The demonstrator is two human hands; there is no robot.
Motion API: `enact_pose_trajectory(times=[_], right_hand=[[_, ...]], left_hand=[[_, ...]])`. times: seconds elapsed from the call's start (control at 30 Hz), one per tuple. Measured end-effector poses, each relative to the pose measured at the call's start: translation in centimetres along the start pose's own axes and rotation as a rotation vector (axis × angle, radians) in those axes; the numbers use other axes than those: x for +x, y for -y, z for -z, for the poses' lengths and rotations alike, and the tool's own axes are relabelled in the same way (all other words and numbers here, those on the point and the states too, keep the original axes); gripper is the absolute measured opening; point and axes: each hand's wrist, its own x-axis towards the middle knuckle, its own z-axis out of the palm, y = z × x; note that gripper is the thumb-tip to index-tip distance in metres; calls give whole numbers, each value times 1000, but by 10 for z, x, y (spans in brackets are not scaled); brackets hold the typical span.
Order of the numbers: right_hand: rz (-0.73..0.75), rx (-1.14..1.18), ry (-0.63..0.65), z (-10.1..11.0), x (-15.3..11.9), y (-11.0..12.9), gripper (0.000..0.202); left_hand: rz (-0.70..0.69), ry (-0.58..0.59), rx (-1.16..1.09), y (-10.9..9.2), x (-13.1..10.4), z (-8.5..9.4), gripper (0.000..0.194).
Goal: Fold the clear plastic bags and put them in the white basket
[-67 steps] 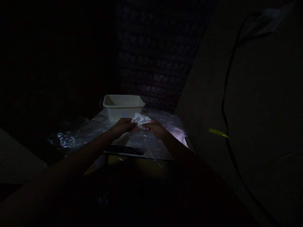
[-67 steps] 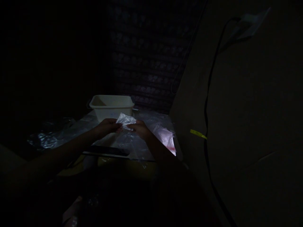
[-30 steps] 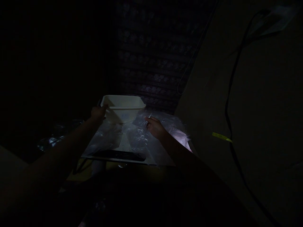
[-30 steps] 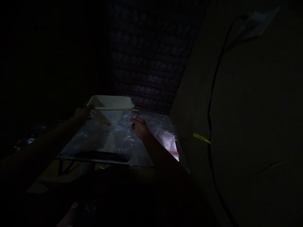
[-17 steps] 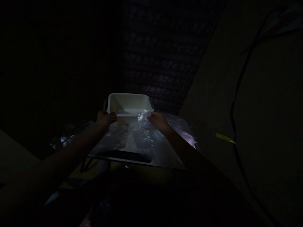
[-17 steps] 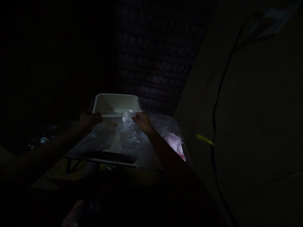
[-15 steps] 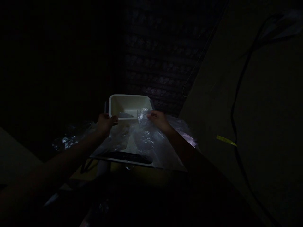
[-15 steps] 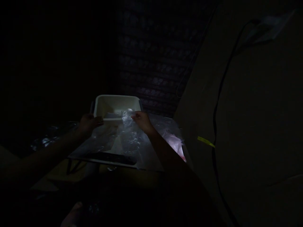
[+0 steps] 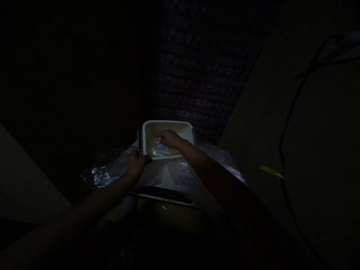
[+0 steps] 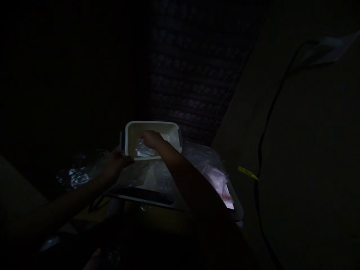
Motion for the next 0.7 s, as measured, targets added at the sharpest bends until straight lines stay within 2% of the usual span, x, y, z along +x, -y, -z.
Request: enact_pose_trajectory(times=[0.2,0.3,0.5,0.7], right_hand=[[66,-215,202,-17,13,6,27],[22,-274,220,-18,15,4,29],[-132,-240,-22,-7,7,-10,24],[-179,-187,-243,17,-24,-27,24]], left_hand=[[32,-139,-163,0,-3,-4,28],[20,-151,-195,1,-3,-5,28],[8,-158,-245,0,-2,-4,27],[-11,-192,-296,-7,13,-4,24]])
